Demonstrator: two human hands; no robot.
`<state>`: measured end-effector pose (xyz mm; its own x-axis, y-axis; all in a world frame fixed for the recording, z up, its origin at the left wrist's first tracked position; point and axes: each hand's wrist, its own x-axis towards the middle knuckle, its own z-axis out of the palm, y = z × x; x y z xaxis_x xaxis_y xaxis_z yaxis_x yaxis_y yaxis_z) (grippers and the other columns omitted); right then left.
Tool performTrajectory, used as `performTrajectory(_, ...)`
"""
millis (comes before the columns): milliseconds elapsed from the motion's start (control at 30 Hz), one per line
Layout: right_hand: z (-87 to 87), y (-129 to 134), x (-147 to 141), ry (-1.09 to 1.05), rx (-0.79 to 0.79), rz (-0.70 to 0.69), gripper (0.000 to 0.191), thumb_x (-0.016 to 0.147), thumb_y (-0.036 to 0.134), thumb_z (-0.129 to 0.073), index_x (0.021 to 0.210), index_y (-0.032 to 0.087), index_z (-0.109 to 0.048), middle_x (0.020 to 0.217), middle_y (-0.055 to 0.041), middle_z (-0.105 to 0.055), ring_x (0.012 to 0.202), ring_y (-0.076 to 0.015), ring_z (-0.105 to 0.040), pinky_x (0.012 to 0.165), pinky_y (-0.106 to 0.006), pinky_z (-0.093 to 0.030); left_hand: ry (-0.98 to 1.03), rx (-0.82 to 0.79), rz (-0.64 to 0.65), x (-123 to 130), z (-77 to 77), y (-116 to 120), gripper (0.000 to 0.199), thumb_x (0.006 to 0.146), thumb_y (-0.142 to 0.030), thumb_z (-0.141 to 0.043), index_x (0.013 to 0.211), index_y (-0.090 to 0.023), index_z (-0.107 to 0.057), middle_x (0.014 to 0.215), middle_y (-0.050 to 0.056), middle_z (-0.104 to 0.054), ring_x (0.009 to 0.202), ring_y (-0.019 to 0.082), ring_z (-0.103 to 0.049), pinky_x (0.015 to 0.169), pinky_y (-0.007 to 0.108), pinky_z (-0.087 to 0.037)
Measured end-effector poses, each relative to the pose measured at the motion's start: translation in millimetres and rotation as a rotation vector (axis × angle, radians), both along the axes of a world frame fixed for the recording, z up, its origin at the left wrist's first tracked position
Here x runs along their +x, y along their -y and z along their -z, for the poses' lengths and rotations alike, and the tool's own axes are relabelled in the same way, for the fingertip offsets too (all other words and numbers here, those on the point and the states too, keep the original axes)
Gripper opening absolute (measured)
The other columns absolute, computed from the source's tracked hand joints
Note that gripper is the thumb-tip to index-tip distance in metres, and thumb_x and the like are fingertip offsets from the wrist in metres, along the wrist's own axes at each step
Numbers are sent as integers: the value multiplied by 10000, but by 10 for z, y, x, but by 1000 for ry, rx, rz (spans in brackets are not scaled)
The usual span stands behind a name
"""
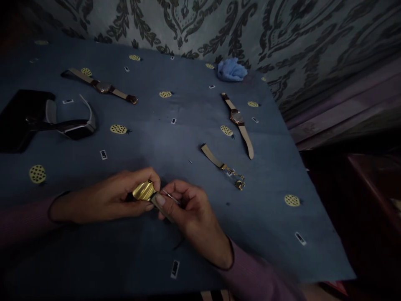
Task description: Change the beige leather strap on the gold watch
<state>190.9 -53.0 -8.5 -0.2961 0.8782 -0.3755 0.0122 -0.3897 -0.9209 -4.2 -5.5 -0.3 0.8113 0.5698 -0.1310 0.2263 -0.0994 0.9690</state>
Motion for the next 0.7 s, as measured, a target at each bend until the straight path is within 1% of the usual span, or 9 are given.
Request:
performTrajectory(67, -14, -13, 4, -9, -28, 1, 244, 791, 364, -764, 736, 180, -614, 569, 39, -584, 533, -92, -463, 538, -242, -362, -1, 6, 4, -2, 1, -6, 61, 906, -184, -511, 947, -202, -470, 667, -77, -425, 552, 81, -386, 514, 201, -322)
performTrajectory(200, -48, -39, 10, -58, -104, 20, 325, 750, 400, -797, 774, 194, -547, 543, 53, -601, 516, -87, -490, 532, -228, -373, -15, 23, 9, -1, 5, -8, 56, 911, -198, -520, 946, -199, -476, 675, -74, -434, 555, 81, -390, 524, 204, -326)
performTrajectory(300, -57, -45, 15, -71, -133, 23, 349, 739, 385, -808, 794, 201, -516, 537, 60, -609, 510, -83, -490, 534, -221, -372, -18, 30, 13, 1, 9, -7, 56, 923, -216, -524, 957, -196, -485, 679, -73, -438, 559, 81, -395, 527, 203, -329)
performTrajectory(400, -48, -43, 20, -79, -142, 15, 349, 736, 354, -814, 809, 203, -507, 545, 60, -616, 512, -84, -490, 527, -220, -359, -13, 28, 16, 1, 18, -10, 65, 928, -219, -527, 978, -192, -498, 692, -68, -456, 565, 81, -406, 527, 200, -334)
performTrajectory(500, -43, -41, 22, -92, -150, 17, 347, 735, 329, -818, 817, 205, -504, 556, 62, -617, 530, -87, -511, 545, -221, -373, 11, 28, 18, 0, 30, -13, 51, 926, -199, -528, 969, -180, -509, 686, -66, -470, 562, 77, -411, 527, 197, -336)
performTrajectory(700, -39, -43, 20, -84, -144, 17, 352, 734, 345, -820, 818, 208, -507, 566, 60, -616, 533, -94, -527, 537, -229, -382, 46, 25, 24, 10, 43, -3, 32, 919, -181, -531, 945, -180, -513, 660, -70, -472, 548, 74, -403, 517, 195, -329)
